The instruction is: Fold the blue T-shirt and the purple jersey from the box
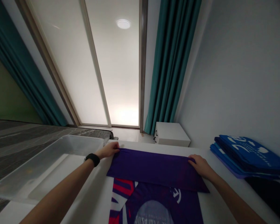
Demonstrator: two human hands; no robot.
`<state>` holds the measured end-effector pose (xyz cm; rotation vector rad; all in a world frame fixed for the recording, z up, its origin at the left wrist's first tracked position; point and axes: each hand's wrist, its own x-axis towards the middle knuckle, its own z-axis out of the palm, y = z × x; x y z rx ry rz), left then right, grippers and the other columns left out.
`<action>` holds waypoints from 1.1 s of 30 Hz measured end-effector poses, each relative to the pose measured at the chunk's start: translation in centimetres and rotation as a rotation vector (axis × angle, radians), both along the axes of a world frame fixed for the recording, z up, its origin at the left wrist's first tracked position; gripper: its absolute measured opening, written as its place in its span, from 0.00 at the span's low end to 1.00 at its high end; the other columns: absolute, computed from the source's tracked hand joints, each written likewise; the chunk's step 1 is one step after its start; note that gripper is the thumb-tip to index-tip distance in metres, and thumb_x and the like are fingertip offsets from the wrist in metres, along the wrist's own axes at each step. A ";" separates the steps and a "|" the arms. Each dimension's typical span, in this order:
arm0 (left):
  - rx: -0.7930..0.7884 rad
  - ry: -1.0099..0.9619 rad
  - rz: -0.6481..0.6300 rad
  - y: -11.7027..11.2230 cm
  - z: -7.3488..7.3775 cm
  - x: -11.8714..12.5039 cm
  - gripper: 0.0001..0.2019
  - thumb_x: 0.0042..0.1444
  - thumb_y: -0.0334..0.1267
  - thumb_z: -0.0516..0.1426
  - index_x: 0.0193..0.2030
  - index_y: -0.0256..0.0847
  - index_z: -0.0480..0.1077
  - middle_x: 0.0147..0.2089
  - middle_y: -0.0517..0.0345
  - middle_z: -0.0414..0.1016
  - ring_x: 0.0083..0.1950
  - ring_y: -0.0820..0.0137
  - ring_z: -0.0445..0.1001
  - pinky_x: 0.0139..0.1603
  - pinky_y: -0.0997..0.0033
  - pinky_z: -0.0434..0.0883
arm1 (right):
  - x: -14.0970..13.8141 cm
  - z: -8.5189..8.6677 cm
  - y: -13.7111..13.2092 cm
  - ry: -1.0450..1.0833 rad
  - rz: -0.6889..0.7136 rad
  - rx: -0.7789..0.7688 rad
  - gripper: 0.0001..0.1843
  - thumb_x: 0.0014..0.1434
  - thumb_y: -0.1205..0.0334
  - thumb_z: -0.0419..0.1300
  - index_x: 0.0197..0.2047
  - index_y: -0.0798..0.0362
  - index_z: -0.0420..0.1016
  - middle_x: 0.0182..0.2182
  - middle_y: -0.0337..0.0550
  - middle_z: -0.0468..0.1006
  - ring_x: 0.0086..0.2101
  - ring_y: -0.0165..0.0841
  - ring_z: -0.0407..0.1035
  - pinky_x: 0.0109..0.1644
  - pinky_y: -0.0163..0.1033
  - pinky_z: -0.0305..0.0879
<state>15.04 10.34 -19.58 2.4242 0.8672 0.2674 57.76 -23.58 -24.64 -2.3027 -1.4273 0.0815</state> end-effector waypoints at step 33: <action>0.237 -0.187 -0.024 -16.4 8.8 -12.0 0.15 0.62 0.49 0.51 0.39 0.44 0.74 0.37 0.57 0.79 0.38 0.65 0.77 0.40 0.69 0.74 | -12.4 6.5 -15.5 0.130 -0.066 0.258 0.15 0.58 0.47 0.51 0.36 0.46 0.73 0.34 0.46 0.79 0.35 0.41 0.74 0.39 0.42 0.71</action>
